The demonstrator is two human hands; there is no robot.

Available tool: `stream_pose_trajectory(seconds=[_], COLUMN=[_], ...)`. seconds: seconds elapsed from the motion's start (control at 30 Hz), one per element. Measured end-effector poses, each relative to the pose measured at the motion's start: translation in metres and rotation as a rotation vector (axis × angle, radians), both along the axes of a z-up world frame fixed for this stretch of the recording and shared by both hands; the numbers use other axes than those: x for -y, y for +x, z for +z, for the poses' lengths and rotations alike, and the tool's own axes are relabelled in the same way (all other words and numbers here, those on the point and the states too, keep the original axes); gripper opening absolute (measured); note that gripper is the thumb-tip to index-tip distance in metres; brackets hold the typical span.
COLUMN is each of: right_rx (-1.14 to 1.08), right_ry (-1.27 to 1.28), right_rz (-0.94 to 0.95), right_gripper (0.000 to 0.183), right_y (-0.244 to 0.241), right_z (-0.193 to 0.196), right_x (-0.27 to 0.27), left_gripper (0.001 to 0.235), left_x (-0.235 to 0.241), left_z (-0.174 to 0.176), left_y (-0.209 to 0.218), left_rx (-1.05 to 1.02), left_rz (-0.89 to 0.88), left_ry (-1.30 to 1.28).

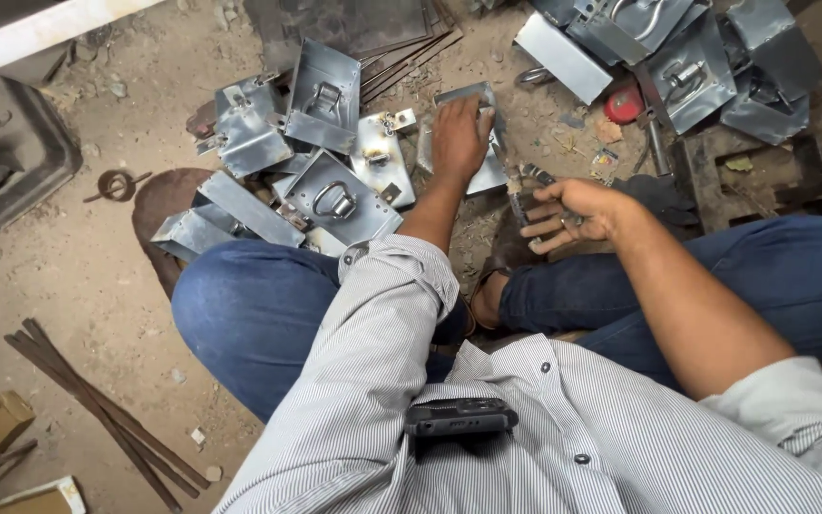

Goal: Manually assemble and check small metal electrical-style boxes on the fabrication floor.

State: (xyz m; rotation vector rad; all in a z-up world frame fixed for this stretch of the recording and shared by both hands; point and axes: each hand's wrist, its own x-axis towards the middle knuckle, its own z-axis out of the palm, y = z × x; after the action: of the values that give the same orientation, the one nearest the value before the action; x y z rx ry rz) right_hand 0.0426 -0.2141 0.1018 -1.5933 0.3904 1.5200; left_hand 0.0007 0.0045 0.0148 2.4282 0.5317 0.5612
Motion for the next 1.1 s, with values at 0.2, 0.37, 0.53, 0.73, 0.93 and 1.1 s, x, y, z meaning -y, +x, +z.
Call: stream_pose_trajectory(seconds=[0.2, 0.37, 0.53, 0.73, 0.93, 1.1], right_rx=[-0.166, -0.112, -0.037, -0.204, -0.138, -0.024], right_ry=[0.115, 0.091, -0.042, 0.186, 0.057, -0.061], right_rz=[-0.025, 0.012, 0.185, 0.201, 0.408, 0.419], right_gripper=[0.024, 0.026, 0.036, 0.03, 0.022, 0.019], right_y=[0.012, 0.027, 0.042, 0.058, 0.092, 0.063], right_z=[-0.017, -0.034, -0.031, -0.04, -0.08, -0.033], right_x=[0.001, -0.005, -0.015, -0.022, -0.02, -0.035], left_gripper=[0.025, 0.027, 0.027, 0.024, 0.021, 0.018], left_x=[0.0, -0.002, 0.002, 0.006, 0.006, 0.006], left_z=[-0.003, -0.014, -0.008, -0.006, -0.006, -0.002], left_y=[0.001, 0.005, 0.003, -0.001, -0.002, -0.005], left_rx=[0.088, 0.155, 0.153, 0.189, 0.217, 0.247], left_rz=[-0.036, -0.044, -0.014, -0.01, -0.016, -0.038], left_ry=[-0.148, -0.2, -0.244, -0.205, -0.209, -0.24])
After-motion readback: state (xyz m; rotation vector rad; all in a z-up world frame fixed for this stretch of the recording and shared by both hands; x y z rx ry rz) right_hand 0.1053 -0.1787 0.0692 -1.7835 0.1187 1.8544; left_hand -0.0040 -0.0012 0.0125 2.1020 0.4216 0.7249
